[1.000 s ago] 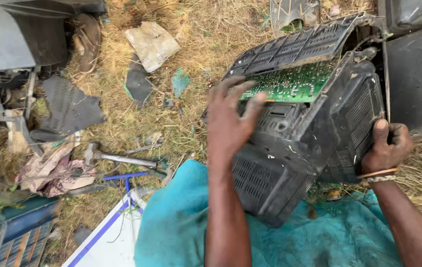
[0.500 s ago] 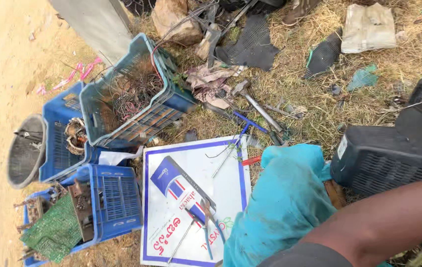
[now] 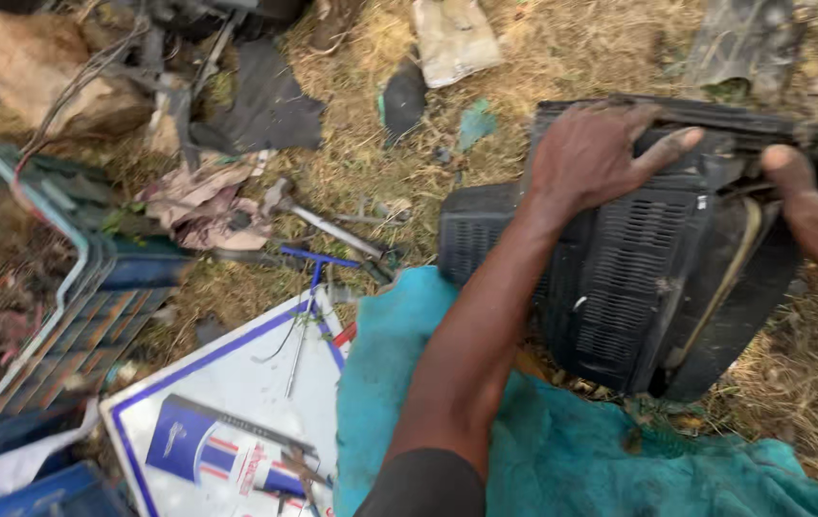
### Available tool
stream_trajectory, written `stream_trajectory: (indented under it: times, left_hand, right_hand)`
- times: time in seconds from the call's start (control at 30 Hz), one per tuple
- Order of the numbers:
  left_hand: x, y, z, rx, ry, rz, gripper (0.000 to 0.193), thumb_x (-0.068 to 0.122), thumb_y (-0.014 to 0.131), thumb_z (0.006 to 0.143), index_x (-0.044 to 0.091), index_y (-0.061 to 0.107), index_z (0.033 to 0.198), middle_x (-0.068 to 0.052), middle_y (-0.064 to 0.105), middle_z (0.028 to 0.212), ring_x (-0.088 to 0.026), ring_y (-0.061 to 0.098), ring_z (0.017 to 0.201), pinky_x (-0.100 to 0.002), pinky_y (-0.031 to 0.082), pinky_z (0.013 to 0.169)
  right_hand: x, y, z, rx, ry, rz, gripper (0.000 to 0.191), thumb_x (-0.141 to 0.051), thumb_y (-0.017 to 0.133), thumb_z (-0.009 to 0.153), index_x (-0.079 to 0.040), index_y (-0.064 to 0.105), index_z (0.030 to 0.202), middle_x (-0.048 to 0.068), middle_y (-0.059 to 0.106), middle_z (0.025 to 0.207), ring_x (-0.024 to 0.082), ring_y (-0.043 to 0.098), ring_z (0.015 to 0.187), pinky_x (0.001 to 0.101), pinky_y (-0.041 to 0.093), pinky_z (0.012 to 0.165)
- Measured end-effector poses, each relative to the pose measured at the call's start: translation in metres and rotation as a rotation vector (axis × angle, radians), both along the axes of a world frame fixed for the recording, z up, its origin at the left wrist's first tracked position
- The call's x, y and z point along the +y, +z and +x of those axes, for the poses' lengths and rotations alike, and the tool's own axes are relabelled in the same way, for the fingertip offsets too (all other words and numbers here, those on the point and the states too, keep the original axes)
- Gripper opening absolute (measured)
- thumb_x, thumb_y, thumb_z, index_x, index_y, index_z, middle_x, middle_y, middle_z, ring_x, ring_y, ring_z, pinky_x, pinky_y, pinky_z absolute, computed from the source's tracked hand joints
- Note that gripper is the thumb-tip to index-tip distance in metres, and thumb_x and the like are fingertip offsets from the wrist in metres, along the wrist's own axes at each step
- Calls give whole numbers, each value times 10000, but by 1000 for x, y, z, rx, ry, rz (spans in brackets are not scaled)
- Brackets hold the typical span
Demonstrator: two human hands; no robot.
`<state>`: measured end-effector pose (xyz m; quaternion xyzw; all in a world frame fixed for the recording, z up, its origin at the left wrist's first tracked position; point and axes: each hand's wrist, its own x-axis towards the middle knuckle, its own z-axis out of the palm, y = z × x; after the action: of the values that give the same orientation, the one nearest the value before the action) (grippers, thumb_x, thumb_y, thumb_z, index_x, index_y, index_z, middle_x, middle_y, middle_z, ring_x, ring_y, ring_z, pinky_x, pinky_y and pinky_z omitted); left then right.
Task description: The person sits on the ground with a cloth over their lap and dismantles a CRT television using a screwdriver. They unscrew the back panel, pry off the rear cover, pull out the circuit board, and continue unscrewing components inside the opened casing.
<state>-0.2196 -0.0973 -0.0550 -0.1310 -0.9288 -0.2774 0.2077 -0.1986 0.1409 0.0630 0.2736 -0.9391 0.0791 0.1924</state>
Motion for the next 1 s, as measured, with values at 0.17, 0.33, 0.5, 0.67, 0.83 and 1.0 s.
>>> stream_trajectory:
  times: [0.17,0.33,0.5,0.67,0.83,1.0]
  left_hand:
    - [14,27,31,-58,-92,-23,750,737,370,965,121,786,1064,-85,594,610,-250,611,681,-466,538,845]
    - [20,45,41,187,-200,-4,679,667,443,1028,73,765,961,-89,662,806,-278,634,877,-471,500,957]
    - [38,89,59,145,-231,-63,496,530,589,1001,70,744,901,-101,669,1044,-290,571,1165,-515,368,1195]
    - [107,114,121,74,24,115,505,504,585,979,91,642,1265,-145,529,1443,-376,397,1453,-607,205,1271]
    - [126,83,144,95,102,143,484,447,526,1052,112,573,1397,-177,397,1629,-389,302,1574,-624,152,1314]
    - [114,59,146,142,127,189,480,353,536,1105,37,518,1466,-179,390,1641,-407,292,1592,-625,170,1329]
  right_hand:
    - [45,-24,18,-253,-28,-89,536,-494,647,1086,-27,678,1347,221,686,1289,386,669,1198,502,525,1086]
    - [56,-23,71,-274,-86,-421,570,-515,600,1129,32,632,1288,221,682,1286,368,680,1212,462,524,1099]
    - [52,-25,115,-202,-167,-553,538,-481,607,1171,47,565,1264,225,667,1342,373,647,1276,468,490,1115]
    - [38,-27,129,-131,-239,-493,464,-324,594,1115,22,602,1424,240,640,1363,408,579,1340,522,413,1171]
    - [35,-13,128,-119,-166,-313,453,-174,717,855,-22,654,1278,175,678,1273,371,609,1285,565,363,1192]
    - [32,-8,132,-260,-136,-459,408,-132,673,795,-3,593,1174,200,673,1267,382,599,1286,498,420,1140]
